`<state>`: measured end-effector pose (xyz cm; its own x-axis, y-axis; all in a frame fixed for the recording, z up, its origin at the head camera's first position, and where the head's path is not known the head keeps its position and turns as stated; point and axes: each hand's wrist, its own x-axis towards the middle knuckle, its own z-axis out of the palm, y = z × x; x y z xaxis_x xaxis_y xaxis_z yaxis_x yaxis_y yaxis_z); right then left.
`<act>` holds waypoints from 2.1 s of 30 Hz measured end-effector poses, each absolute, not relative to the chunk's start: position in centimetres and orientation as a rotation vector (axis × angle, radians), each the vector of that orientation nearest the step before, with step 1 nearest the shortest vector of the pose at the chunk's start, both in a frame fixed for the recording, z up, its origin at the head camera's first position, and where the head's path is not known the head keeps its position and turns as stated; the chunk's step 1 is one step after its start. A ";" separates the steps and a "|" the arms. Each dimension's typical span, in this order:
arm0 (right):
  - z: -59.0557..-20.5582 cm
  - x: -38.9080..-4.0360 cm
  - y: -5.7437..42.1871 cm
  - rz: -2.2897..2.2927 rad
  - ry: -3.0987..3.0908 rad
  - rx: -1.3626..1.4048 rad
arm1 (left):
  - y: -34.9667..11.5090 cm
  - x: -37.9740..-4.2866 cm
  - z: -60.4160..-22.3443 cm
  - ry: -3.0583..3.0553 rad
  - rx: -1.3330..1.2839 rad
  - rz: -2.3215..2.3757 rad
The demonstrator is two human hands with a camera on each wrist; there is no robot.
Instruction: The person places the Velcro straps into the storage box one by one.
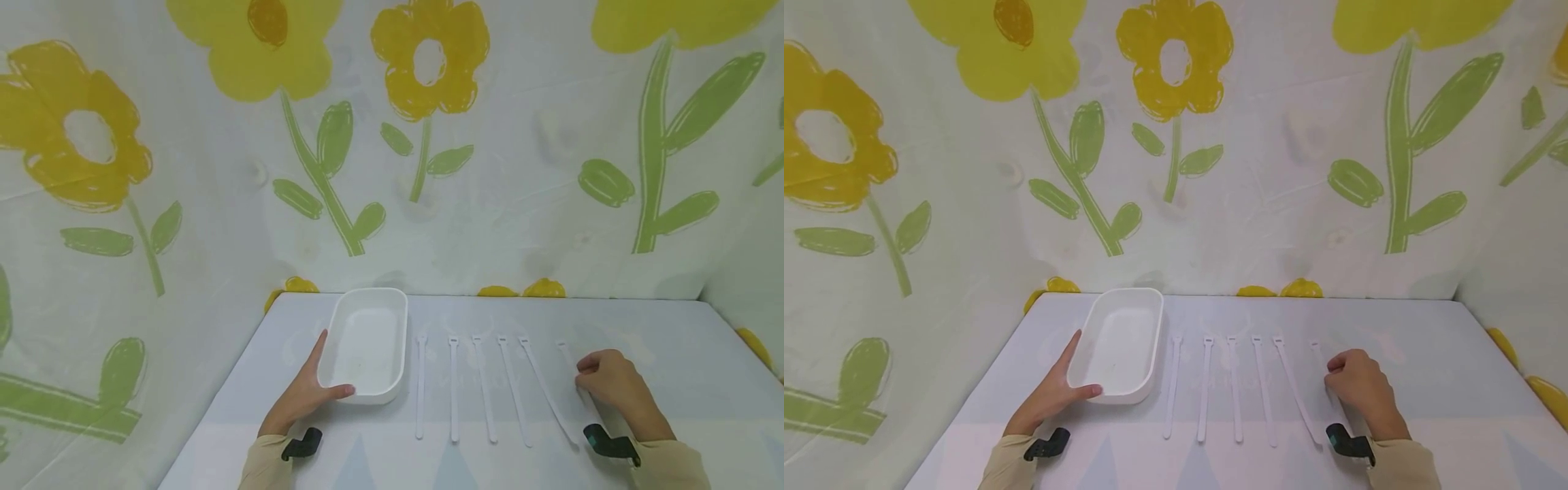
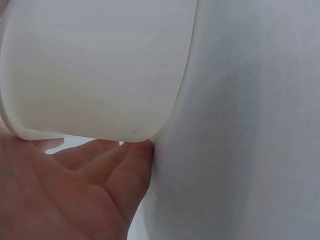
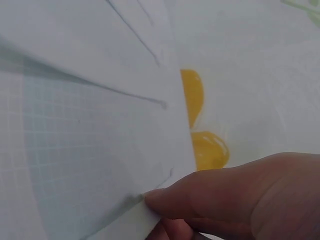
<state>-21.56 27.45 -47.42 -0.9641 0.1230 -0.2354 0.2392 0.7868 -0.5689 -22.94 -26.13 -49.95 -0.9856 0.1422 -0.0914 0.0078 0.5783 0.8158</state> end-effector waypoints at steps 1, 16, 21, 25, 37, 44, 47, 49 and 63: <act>-47.4 -21.5 27.5 -0.925 2.788 0.287 | -26.1 -23.0 -50.0 2.657 0.126 1.373; -47.6 -21.6 29.0 -1.013 2.800 0.219 | -25.9 -23.2 -49.9 2.640 0.120 1.385; -47.3 -21.8 29.5 -1.035 2.826 0.240 | -25.9 -23.3 -49.8 2.636 0.112 1.398; -47.2 -21.7 29.6 -1.089 2.820 0.262 | -25.9 -23.3 -49.9 2.643 0.108 1.392; -46.8 -21.8 29.5 -1.244 2.716 0.347 | -26.2 -23.2 -50.3 2.638 0.086 1.390; -46.9 -21.5 29.6 -1.325 2.693 0.344 | -26.1 -23.1 -50.2 2.640 0.080 1.397; -46.8 -21.5 29.6 -1.362 2.671 0.341 | -26.1 -23.1 -50.2 2.642 0.080 1.398; -46.7 -21.5 29.5 -1.377 2.660 0.338 | -26.1 -23.0 -50.2 2.643 0.084 1.399; -45.3 -21.4 28.2 -1.498 2.593 0.315 | -26.1 -23.1 -50.0 2.644 0.094 1.391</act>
<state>-21.40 28.22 -45.34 -0.9696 0.1149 -0.2160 0.2445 0.4853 -0.8395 -23.12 -26.07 -50.03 -0.9864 0.1261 -0.1051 -0.0151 0.5676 0.8232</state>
